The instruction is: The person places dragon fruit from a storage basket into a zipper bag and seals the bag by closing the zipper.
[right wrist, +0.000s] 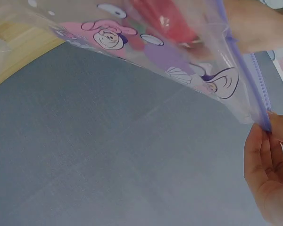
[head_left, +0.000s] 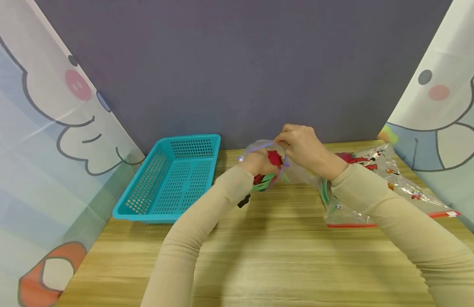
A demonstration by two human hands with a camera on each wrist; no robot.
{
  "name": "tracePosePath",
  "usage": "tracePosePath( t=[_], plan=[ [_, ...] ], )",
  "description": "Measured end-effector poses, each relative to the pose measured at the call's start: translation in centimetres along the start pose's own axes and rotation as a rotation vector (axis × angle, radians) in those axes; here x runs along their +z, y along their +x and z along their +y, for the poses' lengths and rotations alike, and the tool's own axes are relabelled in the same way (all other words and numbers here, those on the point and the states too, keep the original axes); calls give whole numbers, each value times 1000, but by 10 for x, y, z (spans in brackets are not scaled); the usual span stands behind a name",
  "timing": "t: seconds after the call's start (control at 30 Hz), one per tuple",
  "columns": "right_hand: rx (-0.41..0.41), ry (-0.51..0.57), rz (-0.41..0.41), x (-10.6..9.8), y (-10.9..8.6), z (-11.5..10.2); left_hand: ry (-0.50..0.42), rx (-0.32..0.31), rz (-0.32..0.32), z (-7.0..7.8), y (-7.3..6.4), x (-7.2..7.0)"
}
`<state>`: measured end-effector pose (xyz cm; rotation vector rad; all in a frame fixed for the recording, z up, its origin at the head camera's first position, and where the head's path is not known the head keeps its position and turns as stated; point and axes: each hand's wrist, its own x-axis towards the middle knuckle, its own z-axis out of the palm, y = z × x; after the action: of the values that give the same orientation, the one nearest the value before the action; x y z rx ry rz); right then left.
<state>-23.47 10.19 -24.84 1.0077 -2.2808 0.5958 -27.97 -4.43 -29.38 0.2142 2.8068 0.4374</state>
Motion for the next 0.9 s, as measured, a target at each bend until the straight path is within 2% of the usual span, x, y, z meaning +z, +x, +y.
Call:
tracePosePath(
  t=[0.1, 0.33, 0.4, 0.57, 0.63, 0.73, 0.8, 0.9],
  plan=[
    [-18, -3, -1, 1, 0, 0, -51, 21, -20, -5, 3, 3],
    [-28, 34, -16, 6, 0, -2, -115, -32, -71, -11, 10, 13],
    [-21, 43, -26, 9, -1, -3, -115, -45, -91, -15, 11, 16],
    [14, 54, -35, 17, -3, -1, -43, -48, -158, -20, 13, 20],
    [20, 50, -28, 18, -2, 1, -18, -7, -185, -21, 11, 20],
    [29, 41, -26, 17, -1, 2, -7, 95, -213, -24, 6, 15],
    [39, 42, -32, 16, 0, 4, -38, 173, -218, -25, 0, 10],
    [56, 50, -55, 15, 0, 6, -114, 255, -236, -26, -9, 2]
  ],
)
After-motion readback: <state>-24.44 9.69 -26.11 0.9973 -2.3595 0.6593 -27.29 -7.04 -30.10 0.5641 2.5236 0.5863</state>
